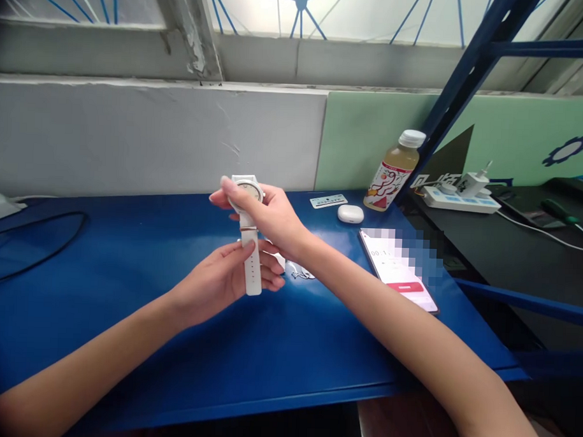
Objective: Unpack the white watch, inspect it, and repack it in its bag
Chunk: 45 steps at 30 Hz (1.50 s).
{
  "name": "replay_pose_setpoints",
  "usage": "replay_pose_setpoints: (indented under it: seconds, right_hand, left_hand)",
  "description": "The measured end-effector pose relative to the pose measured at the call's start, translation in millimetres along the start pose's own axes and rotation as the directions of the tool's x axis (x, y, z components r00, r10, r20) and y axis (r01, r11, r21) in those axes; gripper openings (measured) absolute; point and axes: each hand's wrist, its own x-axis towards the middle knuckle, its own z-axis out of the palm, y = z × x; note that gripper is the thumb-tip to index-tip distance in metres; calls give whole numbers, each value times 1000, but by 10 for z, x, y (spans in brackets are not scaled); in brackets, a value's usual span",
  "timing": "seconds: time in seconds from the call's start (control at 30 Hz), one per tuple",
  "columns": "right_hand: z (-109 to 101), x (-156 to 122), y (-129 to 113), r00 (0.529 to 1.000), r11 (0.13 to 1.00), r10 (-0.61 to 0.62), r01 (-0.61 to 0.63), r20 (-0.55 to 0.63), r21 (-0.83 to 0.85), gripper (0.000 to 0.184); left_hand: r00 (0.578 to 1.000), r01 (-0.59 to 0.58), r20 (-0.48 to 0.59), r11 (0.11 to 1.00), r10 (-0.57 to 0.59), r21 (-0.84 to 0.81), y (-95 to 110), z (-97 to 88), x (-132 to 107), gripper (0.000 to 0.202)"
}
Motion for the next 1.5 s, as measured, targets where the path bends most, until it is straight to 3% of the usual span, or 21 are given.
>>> replay_pose_setpoints:
  seconds: [0.1, 0.27, 0.47, 0.57, 0.7, 0.8, 0.9, 1.0, 1.1, 1.33, 1.5]
  right_hand:
    - [-94, 35, 131, 970, 943, 182, -219, 161, 252, 37]
    - [-209, 43, 261, 914, 802, 294, -395, 279, 448, 54]
    - [-190, -12, 258, 907, 785, 305, -412, 291, 462, 49]
    - [-226, -14, 244, 899, 783, 346, -434, 268, 446, 43]
    - [-272, 16, 260, 942, 812, 324, -326, 91, 484, 21]
    - [-255, 12, 278, 962, 833, 274, -234, -8, 501, 13]
    - [-217, -27, 269, 964, 845, 254, -261, 79, 467, 17]
    - [-222, -60, 265, 917, 849, 279, -374, 285, 373, 17]
    - [-270, -62, 289, 893, 848, 292, -407, 343, 339, 19]
    - [-268, -40, 284, 922, 878, 265, -351, 282, 325, 33]
    - [-369, 54, 287, 964, 919, 264, -248, -12, 306, 30]
  left_hand:
    - [1000, 17, -3, 999, -17, -41, -12, -62, 29, 27]
    - [997, 70, -38, 994, -73, -85, -54, -94, 64, 27]
    - [991, 131, 14, 983, -130, -131, -85, -88, 54, 29]
    - [989, 143, -22, 983, -147, -117, -95, -89, 50, 27]
    - [989, 46, -143, 999, -49, -21, -103, -78, 48, 20]
    - [994, 31, -100, 999, -32, -11, -97, -61, 38, 27]
    - [998, 44, -35, 999, -45, -25, -89, -51, 24, 34]
    - [998, 69, 2, 998, -69, -5, -92, -65, 10, 36]
    - [990, 132, 47, 991, -131, -30, -104, -91, 0, 35]
    - [986, 147, 82, 989, -144, -21, -137, -113, 17, 34]
    - [982, 162, 115, 984, -153, -71, -89, -115, 19, 51]
